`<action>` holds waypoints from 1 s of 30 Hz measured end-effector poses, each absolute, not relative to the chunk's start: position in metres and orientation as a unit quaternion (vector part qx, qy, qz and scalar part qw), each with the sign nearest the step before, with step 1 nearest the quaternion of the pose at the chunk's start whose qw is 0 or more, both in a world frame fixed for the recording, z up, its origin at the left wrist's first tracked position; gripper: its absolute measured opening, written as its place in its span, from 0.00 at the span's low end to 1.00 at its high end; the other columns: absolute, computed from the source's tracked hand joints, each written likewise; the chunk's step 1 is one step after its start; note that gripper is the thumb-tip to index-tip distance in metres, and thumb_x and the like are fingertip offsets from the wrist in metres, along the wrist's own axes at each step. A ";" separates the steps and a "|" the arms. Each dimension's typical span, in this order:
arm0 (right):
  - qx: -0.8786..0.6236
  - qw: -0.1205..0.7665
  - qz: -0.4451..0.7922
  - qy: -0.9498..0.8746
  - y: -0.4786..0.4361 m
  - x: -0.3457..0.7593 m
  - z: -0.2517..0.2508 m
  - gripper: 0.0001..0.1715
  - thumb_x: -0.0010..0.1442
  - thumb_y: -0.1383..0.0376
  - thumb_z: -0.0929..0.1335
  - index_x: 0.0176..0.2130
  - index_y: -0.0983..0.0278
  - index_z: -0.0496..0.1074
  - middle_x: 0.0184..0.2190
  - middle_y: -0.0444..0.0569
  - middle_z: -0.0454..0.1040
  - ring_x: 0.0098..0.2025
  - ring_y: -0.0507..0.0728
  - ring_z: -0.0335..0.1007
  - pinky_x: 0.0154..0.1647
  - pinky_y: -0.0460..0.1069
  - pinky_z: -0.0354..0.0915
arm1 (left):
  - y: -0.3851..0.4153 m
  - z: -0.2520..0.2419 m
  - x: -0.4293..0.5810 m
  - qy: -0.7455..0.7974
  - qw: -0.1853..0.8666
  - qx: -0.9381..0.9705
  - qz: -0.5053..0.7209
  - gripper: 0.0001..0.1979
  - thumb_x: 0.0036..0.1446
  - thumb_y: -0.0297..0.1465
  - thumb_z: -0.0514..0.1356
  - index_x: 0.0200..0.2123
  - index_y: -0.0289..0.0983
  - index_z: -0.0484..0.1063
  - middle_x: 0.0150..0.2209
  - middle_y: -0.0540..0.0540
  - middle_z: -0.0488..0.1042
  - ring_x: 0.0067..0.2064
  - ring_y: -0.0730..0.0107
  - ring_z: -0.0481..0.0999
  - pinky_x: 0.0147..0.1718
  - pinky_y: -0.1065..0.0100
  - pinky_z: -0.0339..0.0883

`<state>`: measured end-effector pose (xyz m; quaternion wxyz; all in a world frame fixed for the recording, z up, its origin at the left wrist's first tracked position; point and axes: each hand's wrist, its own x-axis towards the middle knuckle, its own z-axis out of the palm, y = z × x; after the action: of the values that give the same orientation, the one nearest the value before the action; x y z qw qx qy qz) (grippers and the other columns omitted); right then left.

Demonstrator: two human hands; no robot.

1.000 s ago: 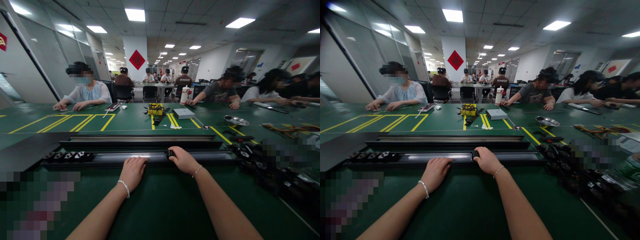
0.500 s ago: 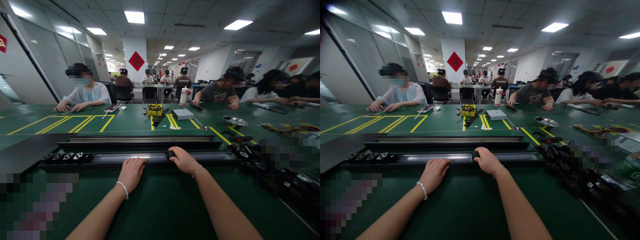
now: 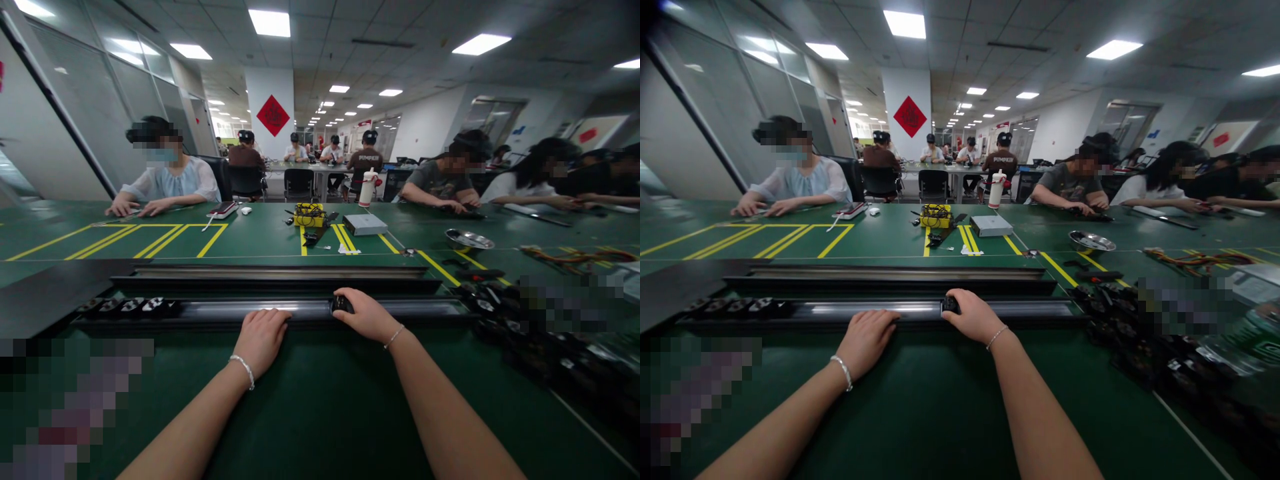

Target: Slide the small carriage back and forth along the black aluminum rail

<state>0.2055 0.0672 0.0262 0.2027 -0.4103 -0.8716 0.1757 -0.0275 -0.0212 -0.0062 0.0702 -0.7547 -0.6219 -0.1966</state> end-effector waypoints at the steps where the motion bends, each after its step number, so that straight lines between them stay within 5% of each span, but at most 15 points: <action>1: -0.413 0.201 0.174 -0.871 0.067 0.205 0.026 0.21 0.52 0.61 0.65 0.46 0.66 0.65 0.45 0.52 0.68 0.48 0.57 0.61 0.50 0.52 0.56 | -0.021 -0.006 -0.027 -0.621 0.070 -0.755 -0.196 0.11 0.56 0.30 0.48 0.42 0.43 0.65 0.39 0.49 0.72 0.41 0.66 0.68 0.42 0.62 0.54; 30: -0.416 0.218 0.175 -0.865 0.071 0.208 0.022 0.19 0.51 0.63 0.65 0.44 0.63 0.68 0.45 0.51 0.69 0.48 0.57 0.62 0.50 0.52 0.57 | -0.022 -0.005 -0.027 -0.624 0.074 -0.754 -0.192 0.10 0.56 0.29 0.49 0.41 0.43 0.65 0.38 0.49 0.72 0.41 0.66 0.68 0.42 0.62 0.54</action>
<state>0.2077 0.0711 0.0217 0.2181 -0.4160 -0.8653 0.1751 -0.0266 -0.0218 -0.0049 0.0744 -0.7541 -0.6237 -0.1919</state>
